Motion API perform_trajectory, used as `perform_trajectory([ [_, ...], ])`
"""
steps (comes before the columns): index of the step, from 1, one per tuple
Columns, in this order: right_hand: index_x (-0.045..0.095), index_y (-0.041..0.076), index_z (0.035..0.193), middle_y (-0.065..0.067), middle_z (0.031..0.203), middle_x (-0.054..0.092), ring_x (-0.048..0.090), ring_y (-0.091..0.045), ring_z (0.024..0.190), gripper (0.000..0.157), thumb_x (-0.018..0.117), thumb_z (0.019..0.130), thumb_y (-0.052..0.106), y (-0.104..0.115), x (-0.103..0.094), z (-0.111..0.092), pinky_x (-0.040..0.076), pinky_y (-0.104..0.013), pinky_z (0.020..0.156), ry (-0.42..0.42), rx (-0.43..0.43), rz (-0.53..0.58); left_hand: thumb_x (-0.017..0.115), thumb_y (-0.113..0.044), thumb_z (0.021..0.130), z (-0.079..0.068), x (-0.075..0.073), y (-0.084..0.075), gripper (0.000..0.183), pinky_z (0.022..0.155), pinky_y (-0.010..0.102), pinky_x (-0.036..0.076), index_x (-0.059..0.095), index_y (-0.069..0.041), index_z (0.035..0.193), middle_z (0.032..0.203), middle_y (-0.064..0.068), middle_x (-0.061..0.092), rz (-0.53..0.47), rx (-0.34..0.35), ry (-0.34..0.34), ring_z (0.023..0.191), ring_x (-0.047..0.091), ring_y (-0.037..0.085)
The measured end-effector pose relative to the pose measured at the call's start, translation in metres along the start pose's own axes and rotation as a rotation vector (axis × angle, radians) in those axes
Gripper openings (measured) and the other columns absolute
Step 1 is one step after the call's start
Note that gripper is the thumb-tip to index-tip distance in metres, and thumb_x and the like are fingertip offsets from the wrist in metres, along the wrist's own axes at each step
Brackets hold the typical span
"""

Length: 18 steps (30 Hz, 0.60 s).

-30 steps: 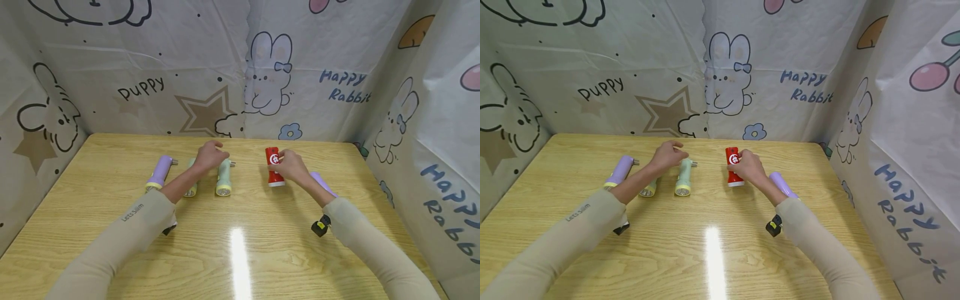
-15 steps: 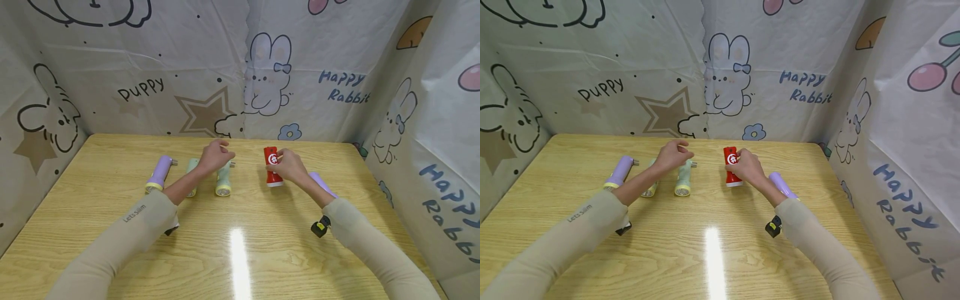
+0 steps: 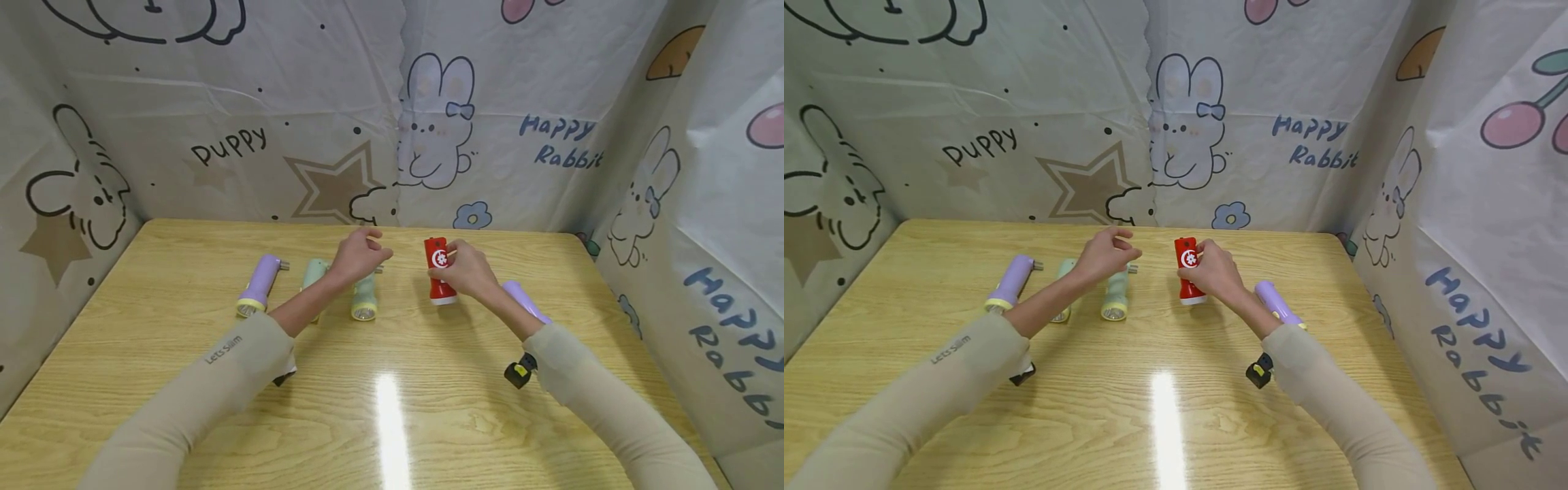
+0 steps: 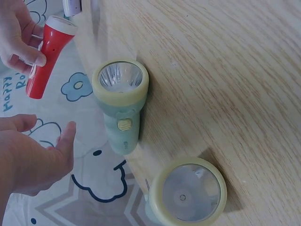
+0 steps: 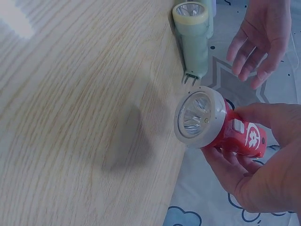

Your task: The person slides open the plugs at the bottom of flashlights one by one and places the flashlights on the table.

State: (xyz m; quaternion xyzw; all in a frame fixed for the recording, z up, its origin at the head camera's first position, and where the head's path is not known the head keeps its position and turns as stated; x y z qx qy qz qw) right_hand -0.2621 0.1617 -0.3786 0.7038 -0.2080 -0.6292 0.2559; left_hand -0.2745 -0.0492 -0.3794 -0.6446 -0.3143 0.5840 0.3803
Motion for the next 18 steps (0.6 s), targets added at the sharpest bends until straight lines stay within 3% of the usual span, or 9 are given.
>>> perform_trajectory([
  [11,0.043,0.004,0.120,-0.012,0.102,0.057,0.060,-0.023,0.083,0.056,0.072,0.078,0.027,0.006,0.001,-0.003,0.053,-0.031,0.062,-0.013,-0.007,0.032,0.068,-0.026,0.082,0.000,0.007,-0.004,0.049,0.070,0.031,0.051,0.050,-0.007,0.124,0.106,0.010,0.057,-0.114,-0.007,0.054,0.087,0.059,0.024],
  [18,0.043,0.005,0.119,-0.010,0.099,0.058,0.061,-0.021,0.078,0.055,0.073,0.078,0.025,0.011,0.004,-0.004,0.053,-0.031,0.060,-0.027,-0.041,0.038,0.069,-0.028,0.082,-0.001,0.012,-0.006,0.050,0.072,0.031,0.051,0.050,-0.009,0.124,0.105,0.007,0.057,-0.136,-0.011,0.062,0.089,0.059,0.022],
])
Point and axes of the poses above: each hand's wrist, its own z-axis towards the middle knuckle, its own x-axis out of the palm, y = z × x, the point moved 3 cm from there along z, towards the middle knuckle
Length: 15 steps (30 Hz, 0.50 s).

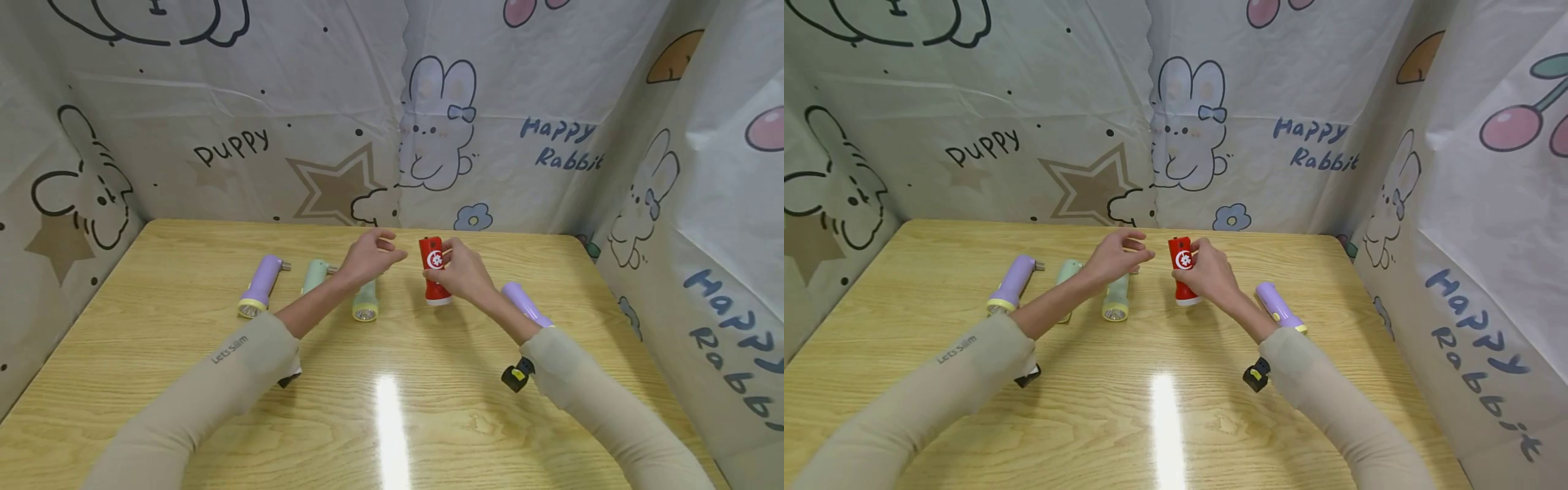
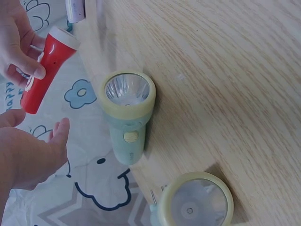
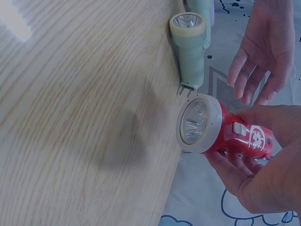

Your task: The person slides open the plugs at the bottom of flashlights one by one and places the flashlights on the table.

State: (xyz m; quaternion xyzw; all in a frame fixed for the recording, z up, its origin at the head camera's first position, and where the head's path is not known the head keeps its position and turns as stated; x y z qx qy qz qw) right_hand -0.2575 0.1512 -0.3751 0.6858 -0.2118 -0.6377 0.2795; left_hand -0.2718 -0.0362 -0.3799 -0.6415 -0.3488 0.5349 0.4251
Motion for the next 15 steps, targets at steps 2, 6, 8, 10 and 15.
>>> perform_trajectory([
  [2,0.043,0.004,0.119,-0.010,0.098,0.057,0.060,-0.021,0.078,0.055,0.073,0.077,0.025,0.0007,0.0007,-0.0003,0.053,-0.031,0.060,-0.003,-0.010,0.001,0.069,-0.028,0.082,-0.0001,0.0013,-0.0013,0.051,0.074,0.032,0.050,0.050,-0.010,0.125,0.106,0.006,0.057,-0.006,0.002,0.002,0.091,0.058,0.021],
  [6,0.043,0.004,0.120,-0.010,0.098,0.057,0.060,-0.021,0.078,0.056,0.073,0.077,0.025,0.0017,0.0021,-0.0006,0.053,-0.031,0.060,-0.010,-0.025,0.004,0.069,-0.029,0.082,-0.0015,0.0031,-0.0047,0.052,0.079,0.035,0.049,0.050,-0.010,0.126,0.108,0.005,0.057,-0.020,0.008,0.009,0.097,0.056,0.021],
  [8,0.043,0.005,0.120,-0.009,0.098,0.057,0.060,-0.021,0.078,0.056,0.073,0.078,0.025,0.0024,0.0028,-0.0008,0.052,-0.031,0.061,-0.011,-0.029,0.005,0.069,-0.029,0.082,-0.0019,0.0040,-0.0057,0.051,0.080,0.035,0.049,0.050,-0.010,0.126,0.109,0.005,0.056,-0.034,0.011,0.008,0.100,0.055,0.021],
  [10,0.043,0.005,0.120,-0.009,0.097,0.057,0.060,-0.020,0.078,0.056,0.073,0.077,0.025,0.0039,0.0032,-0.0011,0.052,-0.031,0.061,-0.014,-0.034,0.006,0.069,-0.028,0.082,-0.0018,0.0051,-0.0060,0.050,0.081,0.035,0.049,0.050,-0.010,0.125,0.110,0.005,0.056,-0.050,0.016,0.005,0.102,0.055,0.021],
  [15,0.043,0.006,0.118,-0.008,0.096,0.057,0.060,-0.020,0.078,0.054,0.074,0.077,0.025,0.0068,0.0038,-0.0023,0.053,-0.032,0.061,-0.030,-0.039,0.008,0.070,-0.025,0.082,-0.0008,0.0092,-0.0060,0.050,0.080,0.033,0.049,0.050,-0.008,0.124,0.110,0.006,0.057,-0.079,0.024,0.003,0.101,0.056,0.021],
])
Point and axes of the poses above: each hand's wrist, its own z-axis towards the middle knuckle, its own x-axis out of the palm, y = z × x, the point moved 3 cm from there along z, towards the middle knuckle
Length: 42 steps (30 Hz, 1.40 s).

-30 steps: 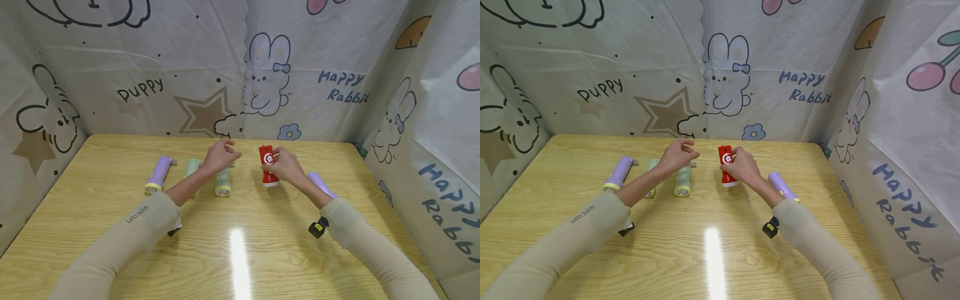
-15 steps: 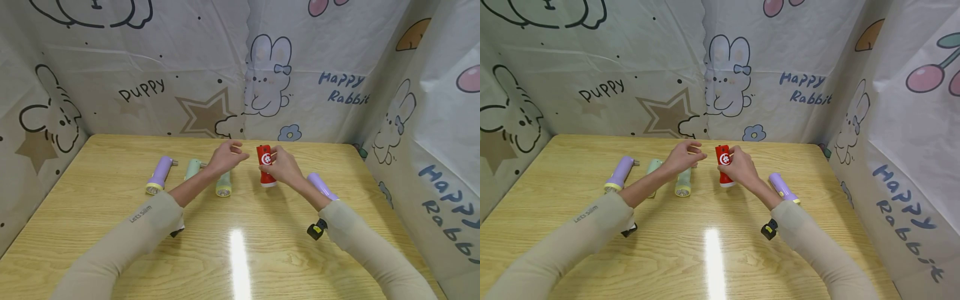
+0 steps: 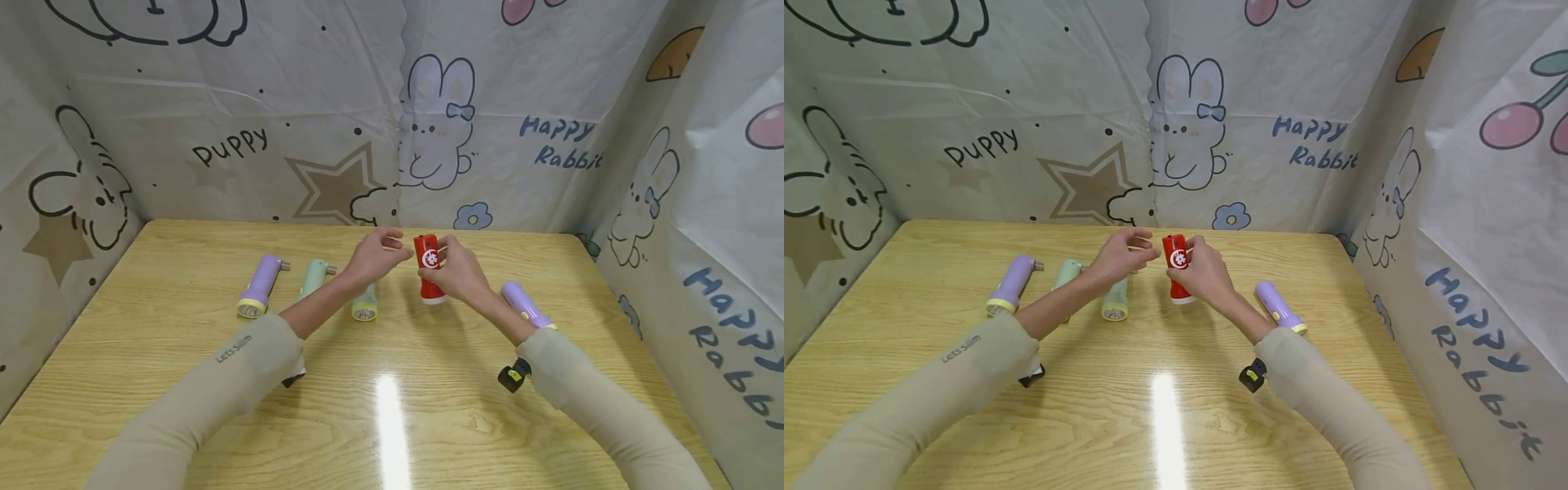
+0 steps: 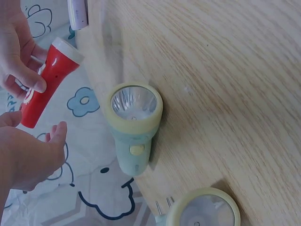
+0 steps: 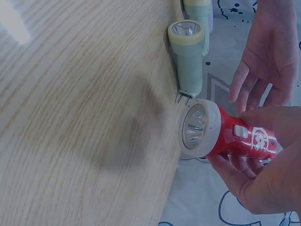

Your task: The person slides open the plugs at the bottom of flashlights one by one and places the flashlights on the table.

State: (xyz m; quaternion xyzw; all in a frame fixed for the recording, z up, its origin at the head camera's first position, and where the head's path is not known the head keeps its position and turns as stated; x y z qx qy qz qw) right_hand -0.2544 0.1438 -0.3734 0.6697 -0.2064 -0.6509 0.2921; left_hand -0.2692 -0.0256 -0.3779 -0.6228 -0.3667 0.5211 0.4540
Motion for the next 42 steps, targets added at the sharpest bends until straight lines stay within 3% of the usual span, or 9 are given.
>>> perform_trajectory([
  [12,0.044,0.007,0.116,-0.009,0.096,0.057,0.060,-0.021,0.078,0.052,0.074,0.077,0.025,0.001,0.002,-0.003,0.053,-0.031,0.062,-0.004,-0.016,-0.008,0.070,-0.020,0.082,-0.001,0.011,-0.005,0.048,0.077,0.028,0.051,0.050,-0.004,0.123,0.109,0.010,0.057,-0.055,-0.002,0.016,0.101,0.056,0.021],
  [23,0.044,0.007,0.116,-0.007,0.096,0.058,0.059,-0.020,0.078,0.053,0.074,0.076,0.025,0.005,0.003,-0.003,0.053,-0.030,0.061,-0.016,-0.040,-0.013,0.069,-0.019,0.083,-0.001,0.016,-0.007,0.044,0.074,0.026,0.052,0.051,-0.008,0.121,0.107,0.007,0.056,-0.087,-0.030,0.020,0.096,0.056,0.019],
  [42,0.045,0.008,0.112,-0.005,0.094,0.059,0.059,-0.018,0.077,0.050,0.074,0.075,0.024,0.011,0.005,-0.004,0.052,-0.030,0.061,-0.040,-0.088,-0.001,0.067,-0.016,0.083,-0.002,0.018,-0.009,0.045,0.074,0.027,0.052,0.049,-0.005,0.123,0.107,0.010,0.057,-0.055,0.005,0.022,0.094,0.056,0.020],
])
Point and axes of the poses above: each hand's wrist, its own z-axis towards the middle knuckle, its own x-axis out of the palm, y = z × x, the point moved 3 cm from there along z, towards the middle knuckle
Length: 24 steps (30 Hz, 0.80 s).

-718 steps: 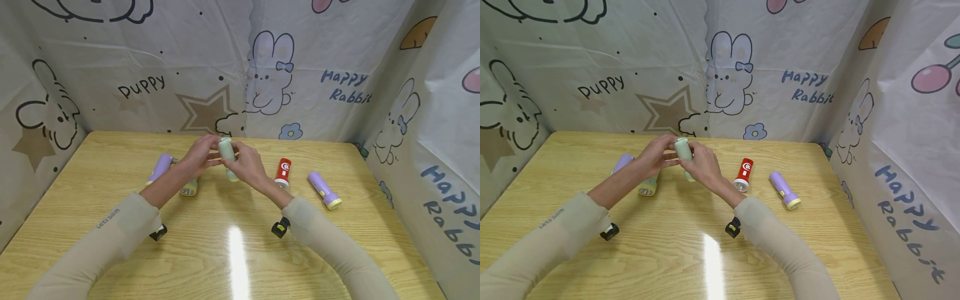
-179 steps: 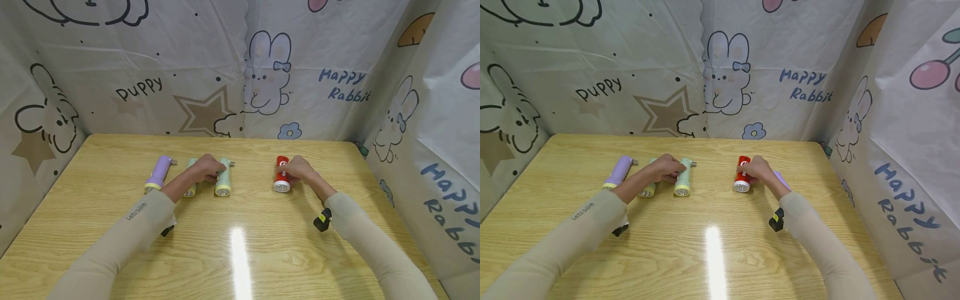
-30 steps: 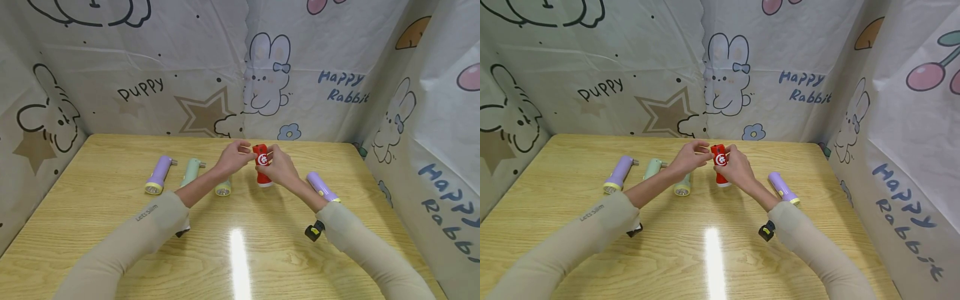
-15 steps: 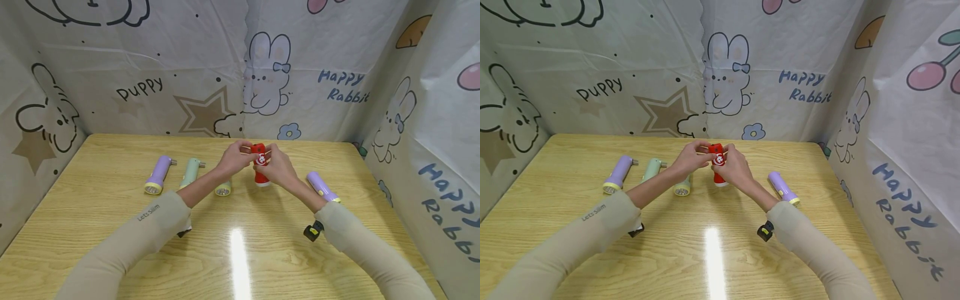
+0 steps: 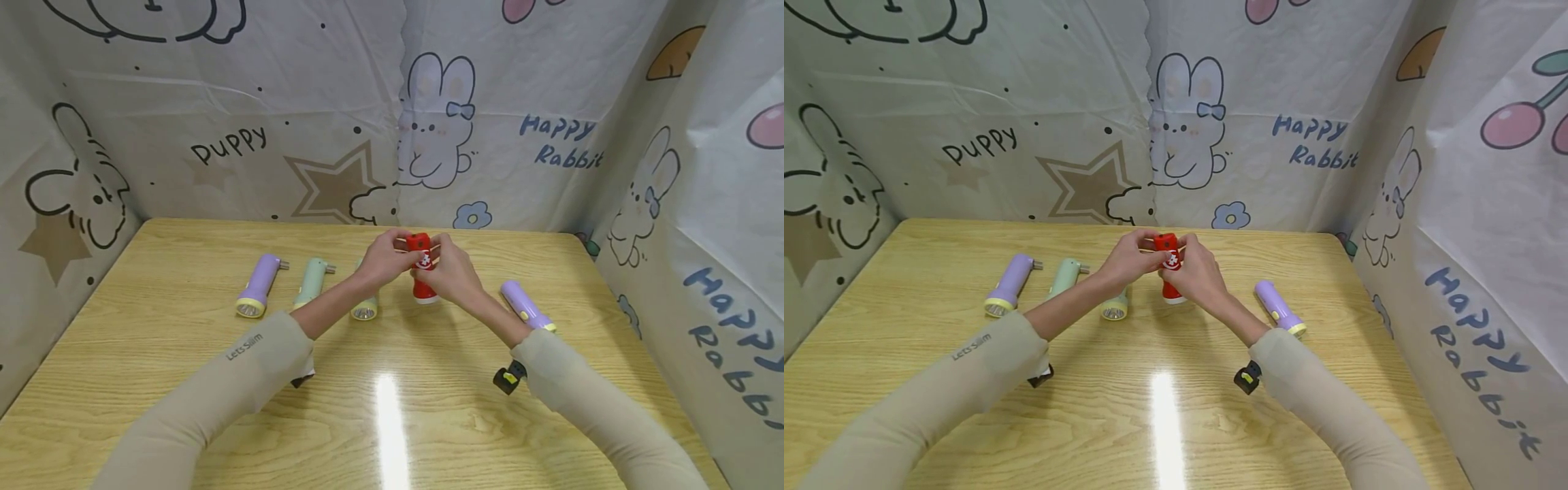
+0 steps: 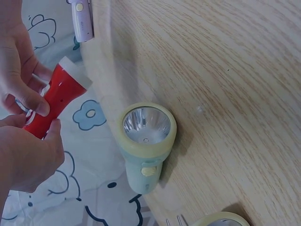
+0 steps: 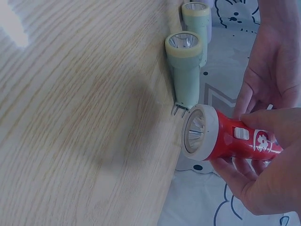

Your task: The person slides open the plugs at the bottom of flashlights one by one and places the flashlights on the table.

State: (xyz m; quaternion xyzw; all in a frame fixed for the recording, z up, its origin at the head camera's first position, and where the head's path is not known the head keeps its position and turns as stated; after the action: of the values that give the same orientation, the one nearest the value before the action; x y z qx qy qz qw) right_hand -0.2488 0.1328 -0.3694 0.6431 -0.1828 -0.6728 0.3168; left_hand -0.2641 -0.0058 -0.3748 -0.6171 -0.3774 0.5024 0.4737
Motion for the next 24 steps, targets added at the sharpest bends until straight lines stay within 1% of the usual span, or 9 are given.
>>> perform_trajectory([
  [9,0.045,0.008,0.112,-0.006,0.097,0.059,0.059,-0.019,0.079,0.051,0.074,0.074,0.026,-0.0006,0.0025,0.0018,0.052,-0.030,0.061,0.015,0.016,0.006,0.067,-0.013,0.084,0.0007,-0.0018,0.0025,0.040,0.073,0.027,0.053,0.049,-0.004,0.119,0.105,0.012,0.056,-0.034,-0.007,0.002,0.092,0.057,0.021],
  [14,0.046,0.008,0.111,-0.006,0.097,0.059,0.059,-0.018,0.080,0.049,0.073,0.075,0.026,0.0011,0.0018,0.0025,0.052,-0.029,0.061,0.019,-0.003,0.013,0.067,-0.012,0.084,0.0013,-0.0037,0.0012,0.042,0.073,0.027,0.052,0.049,-0.004,0.120,0.104,0.012,0.056,-0.036,-0.014,-0.007,0.092,0.057,0.021],
  [19,0.046,0.007,0.109,-0.006,0.097,0.059,0.059,-0.018,0.081,0.047,0.074,0.075,0.026,0.0021,0.0005,0.0019,0.052,-0.029,0.062,0.018,-0.020,0.018,0.066,-0.012,0.084,0.0015,-0.0047,-0.0004,0.044,0.073,0.028,0.052,0.048,-0.005,0.123,0.106,0.013,0.055,-0.036,-0.009,0.006,0.093,0.056,0.022],
  [24,0.046,0.007,0.108,-0.005,0.099,0.057,0.060,-0.018,0.082,0.046,0.074,0.076,0.025,0.0012,0.0004,0.0022,0.053,-0.029,0.063,0.031,-0.024,0.038,0.066,-0.014,0.084,0.0006,-0.0054,-0.0018,0.043,0.073,0.029,0.052,0.049,-0.007,0.123,0.106,0.011,0.056,-0.014,0.003,0.016,0.092,0.056,0.021],
])
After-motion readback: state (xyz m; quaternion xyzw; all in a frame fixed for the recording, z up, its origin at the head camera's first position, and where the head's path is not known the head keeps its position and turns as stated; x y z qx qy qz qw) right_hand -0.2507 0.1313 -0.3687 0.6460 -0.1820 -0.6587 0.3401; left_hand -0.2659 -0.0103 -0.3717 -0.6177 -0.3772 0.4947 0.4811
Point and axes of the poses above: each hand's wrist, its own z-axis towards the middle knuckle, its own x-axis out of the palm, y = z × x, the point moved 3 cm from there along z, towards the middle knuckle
